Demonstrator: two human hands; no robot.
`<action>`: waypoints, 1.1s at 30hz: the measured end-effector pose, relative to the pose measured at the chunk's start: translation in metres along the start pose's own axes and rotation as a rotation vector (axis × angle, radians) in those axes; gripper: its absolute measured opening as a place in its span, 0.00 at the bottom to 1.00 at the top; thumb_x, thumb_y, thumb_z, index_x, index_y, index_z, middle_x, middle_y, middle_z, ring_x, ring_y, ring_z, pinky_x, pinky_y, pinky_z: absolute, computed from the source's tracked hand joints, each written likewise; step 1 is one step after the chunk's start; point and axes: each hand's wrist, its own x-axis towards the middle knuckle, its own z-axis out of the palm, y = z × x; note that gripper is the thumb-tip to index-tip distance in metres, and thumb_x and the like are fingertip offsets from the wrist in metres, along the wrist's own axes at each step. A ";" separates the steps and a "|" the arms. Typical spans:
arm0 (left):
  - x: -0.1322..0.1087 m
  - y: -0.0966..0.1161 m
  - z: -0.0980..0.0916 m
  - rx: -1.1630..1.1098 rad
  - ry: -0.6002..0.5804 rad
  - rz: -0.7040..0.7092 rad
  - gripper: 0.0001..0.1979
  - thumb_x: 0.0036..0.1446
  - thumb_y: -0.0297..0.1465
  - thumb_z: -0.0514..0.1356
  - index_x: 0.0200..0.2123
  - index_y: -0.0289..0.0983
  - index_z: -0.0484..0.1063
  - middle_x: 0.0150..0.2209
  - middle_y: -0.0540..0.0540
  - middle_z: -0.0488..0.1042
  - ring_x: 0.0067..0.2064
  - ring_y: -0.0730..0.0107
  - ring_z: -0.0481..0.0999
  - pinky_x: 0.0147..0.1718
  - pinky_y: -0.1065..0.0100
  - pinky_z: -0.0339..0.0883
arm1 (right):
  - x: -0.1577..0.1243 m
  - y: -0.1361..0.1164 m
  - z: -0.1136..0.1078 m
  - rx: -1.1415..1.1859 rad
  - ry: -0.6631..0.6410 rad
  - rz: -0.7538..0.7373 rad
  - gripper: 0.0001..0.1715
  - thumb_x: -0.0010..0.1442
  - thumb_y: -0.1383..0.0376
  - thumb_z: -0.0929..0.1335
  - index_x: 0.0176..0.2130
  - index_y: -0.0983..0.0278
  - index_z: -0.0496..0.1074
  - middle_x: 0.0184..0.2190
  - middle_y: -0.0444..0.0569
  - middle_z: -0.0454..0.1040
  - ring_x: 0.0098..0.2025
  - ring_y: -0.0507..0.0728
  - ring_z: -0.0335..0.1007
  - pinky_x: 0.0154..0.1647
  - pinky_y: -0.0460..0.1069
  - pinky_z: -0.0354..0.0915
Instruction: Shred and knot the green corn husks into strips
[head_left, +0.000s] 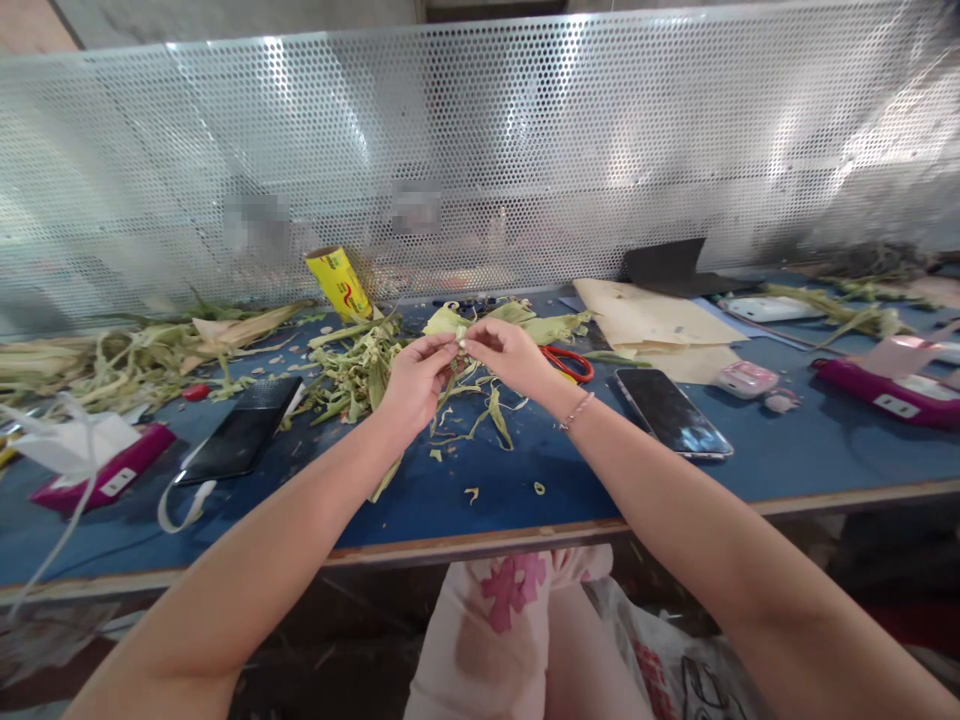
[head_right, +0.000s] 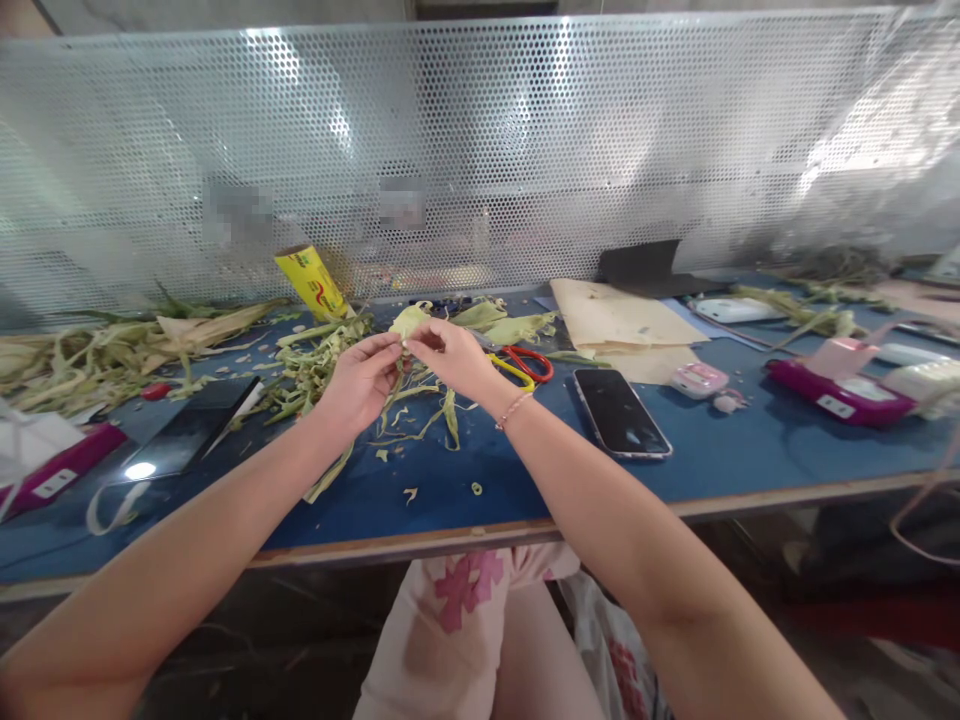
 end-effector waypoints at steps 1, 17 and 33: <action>0.000 -0.001 -0.001 0.008 -0.006 0.008 0.09 0.34 0.22 0.65 0.24 0.33 0.71 0.23 0.50 0.73 0.25 0.78 0.71 0.28 0.72 0.66 | 0.000 0.000 0.000 0.024 -0.009 0.027 0.06 0.50 0.63 0.65 0.27 0.64 0.64 0.24 0.43 0.66 0.27 0.49 0.63 0.32 0.49 0.63; 0.001 -0.001 -0.001 0.040 0.025 0.048 0.11 0.33 0.24 0.66 0.26 0.33 0.70 0.22 0.52 0.72 0.24 0.79 0.70 0.27 0.72 0.64 | 0.000 -0.002 0.001 0.019 0.042 0.056 0.04 0.49 0.66 0.65 0.29 0.66 0.67 0.26 0.45 0.69 0.29 0.49 0.64 0.33 0.48 0.62; 0.003 -0.002 0.000 -0.080 0.009 0.002 0.08 0.36 0.20 0.65 0.23 0.33 0.72 0.21 0.51 0.74 0.25 0.80 0.72 0.30 0.75 0.67 | -0.001 -0.003 0.003 0.261 0.099 0.078 0.05 0.46 0.65 0.67 0.24 0.65 0.67 0.20 0.41 0.67 0.24 0.47 0.61 0.29 0.46 0.60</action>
